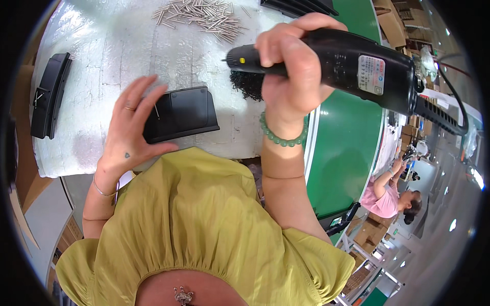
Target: Assembling plastic components using an electric screwdriver.
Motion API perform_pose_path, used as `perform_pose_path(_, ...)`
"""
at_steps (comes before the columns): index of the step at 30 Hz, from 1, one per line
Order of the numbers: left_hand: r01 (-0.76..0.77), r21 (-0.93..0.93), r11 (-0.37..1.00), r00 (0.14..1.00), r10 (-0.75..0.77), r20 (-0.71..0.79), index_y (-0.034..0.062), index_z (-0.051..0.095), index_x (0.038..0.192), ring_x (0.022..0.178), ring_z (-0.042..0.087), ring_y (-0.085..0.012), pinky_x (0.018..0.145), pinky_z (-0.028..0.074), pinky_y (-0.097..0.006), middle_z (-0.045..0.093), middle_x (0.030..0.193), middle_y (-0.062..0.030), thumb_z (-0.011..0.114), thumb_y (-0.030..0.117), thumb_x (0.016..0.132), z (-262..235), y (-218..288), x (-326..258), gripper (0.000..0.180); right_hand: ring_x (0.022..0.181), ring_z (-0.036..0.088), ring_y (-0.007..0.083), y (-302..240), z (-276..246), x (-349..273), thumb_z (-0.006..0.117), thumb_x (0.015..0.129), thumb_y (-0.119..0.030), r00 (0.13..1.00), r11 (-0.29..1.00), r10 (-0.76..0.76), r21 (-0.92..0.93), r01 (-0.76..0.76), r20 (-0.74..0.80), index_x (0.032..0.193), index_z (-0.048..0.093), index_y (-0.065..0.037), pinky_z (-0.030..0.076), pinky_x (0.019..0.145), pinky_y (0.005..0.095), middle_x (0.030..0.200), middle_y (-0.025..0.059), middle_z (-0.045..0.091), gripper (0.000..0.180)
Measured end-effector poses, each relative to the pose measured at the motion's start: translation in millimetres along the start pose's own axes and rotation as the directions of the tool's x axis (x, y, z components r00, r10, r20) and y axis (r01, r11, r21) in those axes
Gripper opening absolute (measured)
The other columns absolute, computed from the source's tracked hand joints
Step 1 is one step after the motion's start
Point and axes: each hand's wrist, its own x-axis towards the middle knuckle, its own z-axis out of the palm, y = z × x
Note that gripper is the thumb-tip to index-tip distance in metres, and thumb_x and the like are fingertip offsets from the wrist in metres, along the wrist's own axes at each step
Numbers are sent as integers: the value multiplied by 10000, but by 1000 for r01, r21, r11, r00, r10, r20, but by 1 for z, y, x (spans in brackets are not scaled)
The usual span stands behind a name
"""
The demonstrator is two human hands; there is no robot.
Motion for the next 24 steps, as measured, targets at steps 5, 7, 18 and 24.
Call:
perform_pose_path(5, -116, -37, 993, 952, 122, 282, 96, 526, 1233, 1087, 482, -311, 934, 382, -423, 501, 1216, -120, 760, 69, 512, 8, 5, -6, 759, 491, 442, 153, 1, -22, -9, 515, 723, 0, 998, 998, -7, -56, 3, -55, 973, 471, 17, 449, 532, 320, 624, 87, 493, 254)
perform_pose_path(7, -116, -27, 993, 948, 119, 295, 106, 526, 1237, 1068, 487, -308, 926, 386, -424, 505, 1210, -113, 745, 47, 495, 9, 8, -6, 776, 493, 445, 153, 0, -27, -17, 520, 723, -11, 998, 992, 47, -117, -51, -37, 963, 469, 15, 449, 526, 324, 622, 79, 492, 247)
perform_pose_path(18, -131, -157, 979, 941, 173, 291, 69, 600, 1102, 1118, 491, -327, 934, 422, -404, 537, 1198, -100, 745, 103, 619, -6, -4, 31, 505, 503, 428, 139, 5, -42, -37, 493, 720, 10, 993, 991, 66, -107, -76, -96, 949, 458, 10, 426, 523, 316, 627, 63, 475, 231)
perform_pose_path(24, -304, -176, 936, 925, 334, 179, 58, 625, 1008, 1019, 520, -303, 846, 452, -391, 576, 1008, -82, 727, 68, 680, 19, -9, 68, 344, 482, 393, 145, -12, -38, -35, 487, 728, -26, 999, 999, 42, -29, -43, -28, 978, 450, -28, 408, 538, 330, 595, 49, 429, 253)
